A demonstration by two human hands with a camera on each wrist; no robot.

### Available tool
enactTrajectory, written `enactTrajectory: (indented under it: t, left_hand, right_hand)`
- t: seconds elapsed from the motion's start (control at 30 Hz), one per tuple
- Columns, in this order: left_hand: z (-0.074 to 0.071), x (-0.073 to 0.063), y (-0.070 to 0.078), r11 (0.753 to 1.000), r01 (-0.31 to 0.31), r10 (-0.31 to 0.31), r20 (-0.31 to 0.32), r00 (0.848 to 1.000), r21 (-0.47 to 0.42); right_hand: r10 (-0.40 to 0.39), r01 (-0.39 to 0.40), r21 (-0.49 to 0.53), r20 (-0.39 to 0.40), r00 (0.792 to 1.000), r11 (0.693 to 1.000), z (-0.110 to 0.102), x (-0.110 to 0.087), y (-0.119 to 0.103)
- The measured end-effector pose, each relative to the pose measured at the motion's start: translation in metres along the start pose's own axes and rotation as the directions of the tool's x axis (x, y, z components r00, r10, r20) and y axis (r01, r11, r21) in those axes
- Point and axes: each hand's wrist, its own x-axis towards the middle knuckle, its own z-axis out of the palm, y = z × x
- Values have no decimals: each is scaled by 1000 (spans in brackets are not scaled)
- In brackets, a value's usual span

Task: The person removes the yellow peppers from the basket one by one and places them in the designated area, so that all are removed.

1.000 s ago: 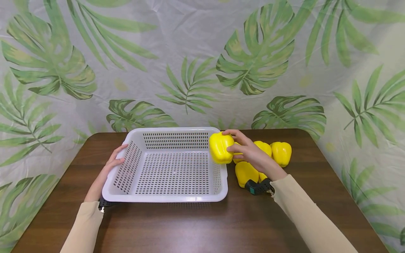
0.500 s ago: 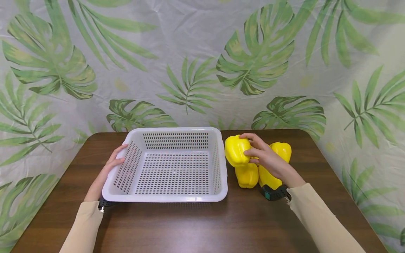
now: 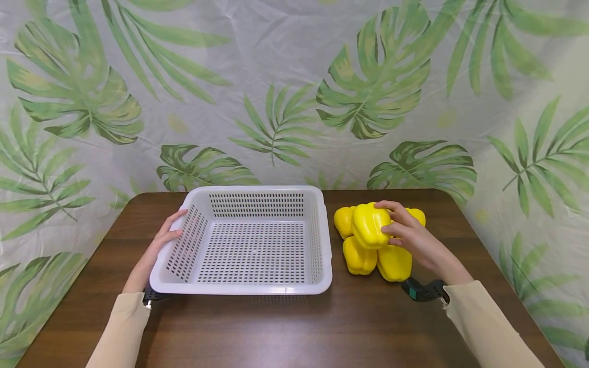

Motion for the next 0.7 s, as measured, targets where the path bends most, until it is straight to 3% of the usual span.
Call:
enactTrajectory:
  t: [0.33,0.53,0.7]
  left_hand:
    - [-1,0,-2,1000,-30,31,-19,999,5]
    - [2,-4,2,999,28,-27,-24,999,46]
    - [1,-2,0,999,9,-7,-26,1000,50]
  right_hand:
    - [-82,83,58,-10,997,995,-23,-16,14]
    - [-141,141,95,-3,990,985,-34,-25,20]
    - [-165,165,107,-7,986,980,-42,-31,28]
